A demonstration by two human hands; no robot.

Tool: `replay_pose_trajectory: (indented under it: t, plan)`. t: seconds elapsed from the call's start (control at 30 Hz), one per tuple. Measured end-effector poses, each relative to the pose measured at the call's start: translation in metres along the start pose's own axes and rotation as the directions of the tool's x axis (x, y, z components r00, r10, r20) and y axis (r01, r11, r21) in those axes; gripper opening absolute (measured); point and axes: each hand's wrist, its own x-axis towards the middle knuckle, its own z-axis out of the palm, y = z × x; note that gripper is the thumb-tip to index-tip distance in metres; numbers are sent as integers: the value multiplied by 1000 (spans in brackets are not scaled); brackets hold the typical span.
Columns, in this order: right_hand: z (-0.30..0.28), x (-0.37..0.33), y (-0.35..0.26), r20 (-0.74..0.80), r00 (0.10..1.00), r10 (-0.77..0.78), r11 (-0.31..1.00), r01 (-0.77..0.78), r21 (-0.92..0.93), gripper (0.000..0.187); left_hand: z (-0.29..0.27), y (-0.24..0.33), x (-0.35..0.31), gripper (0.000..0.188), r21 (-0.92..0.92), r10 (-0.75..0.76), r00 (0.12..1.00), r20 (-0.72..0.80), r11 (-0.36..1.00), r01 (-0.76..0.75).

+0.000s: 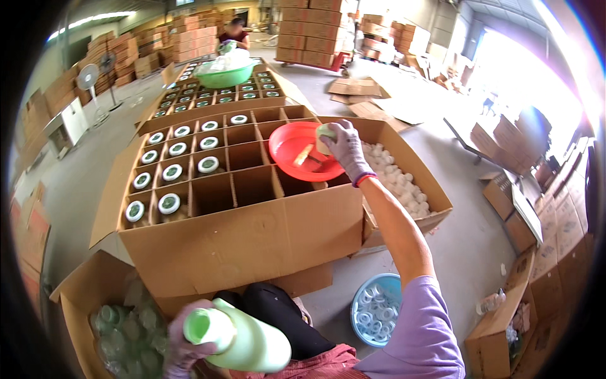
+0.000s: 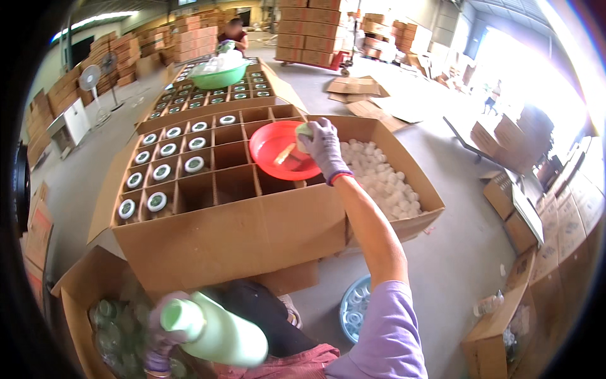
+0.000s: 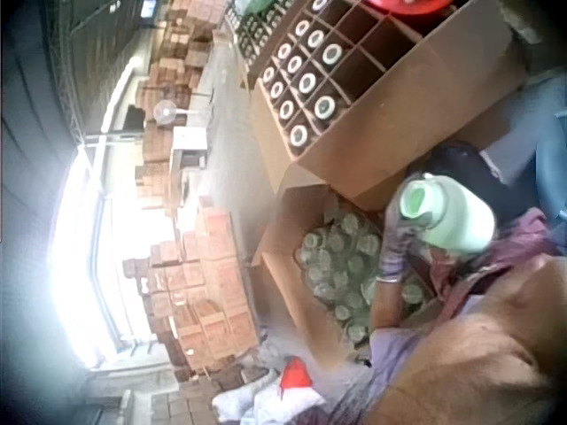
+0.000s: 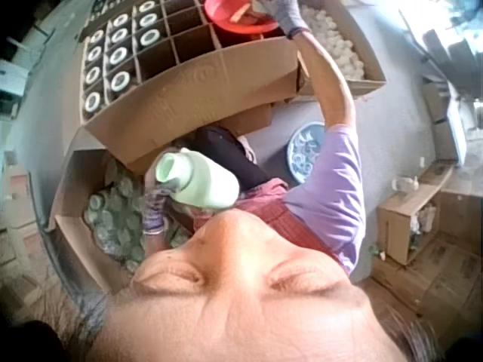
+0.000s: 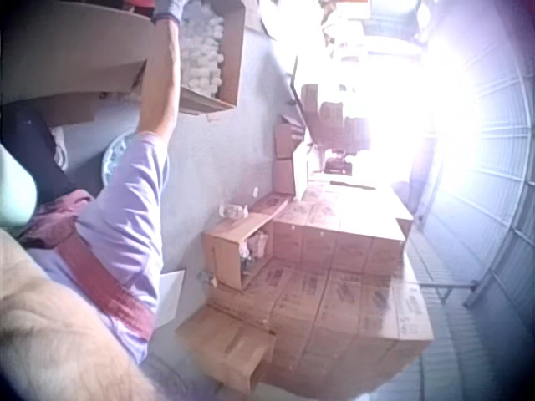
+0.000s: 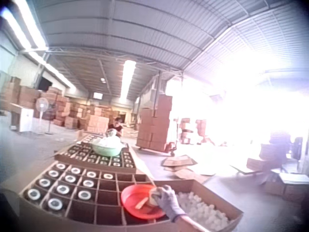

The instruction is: The person assembles light green kettles by inserting internal components and lids, then places them into a cardboard box. The person also seals the box with tape.

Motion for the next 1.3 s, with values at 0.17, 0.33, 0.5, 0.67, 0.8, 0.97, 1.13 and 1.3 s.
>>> replay_pose_trajectory:
  t: [0.17, 0.33, 0.5, 0.67, 0.8, 0.97, 1.13, 1.3]
  plan:
    - [9, 16, -49, 177, 982, -65, 866, 144, -478, 30, -27, 27, -22, 90, 586, 520, 843, -138, 730, -353]
    - [35, 34, -90, 611, 718, 334, 763, 175, -623, 35, -4, 7, -13, 78, 903, 579, 814, -53, 375, -208]
    - [60, 37, -117, 584, 647, 491, 703, 102, -704, 36, 10, -17, -14, 77, 951, 578, 815, -53, 279, -136]
    - [59, 49, -74, 282, 924, 258, 776, -25, -631, 32, 1, -19, -2, 78, 953, 640, 765, -68, 269, -140]
    - [-1, 9, -147, 96, 965, -245, 965, 233, 119, 24, 3, -21, -7, 79, 954, 581, 807, -109, 289, -79]
    - [-106, -156, -249, 613, 566, -551, 710, -69, 701, 56, 11, -23, -3, 81, 959, 541, 838, -72, 269, -91]
    - [-99, -215, -253, 584, 560, -588, 778, 194, 597, 35, 20, -35, 2, 80, 974, 491, 871, -7, 200, -106]
    - [-92, -222, -243, 538, 530, -655, 754, 499, 427, 36, 33, -31, 6, 77, 986, 443, 896, 37, 130, -104]
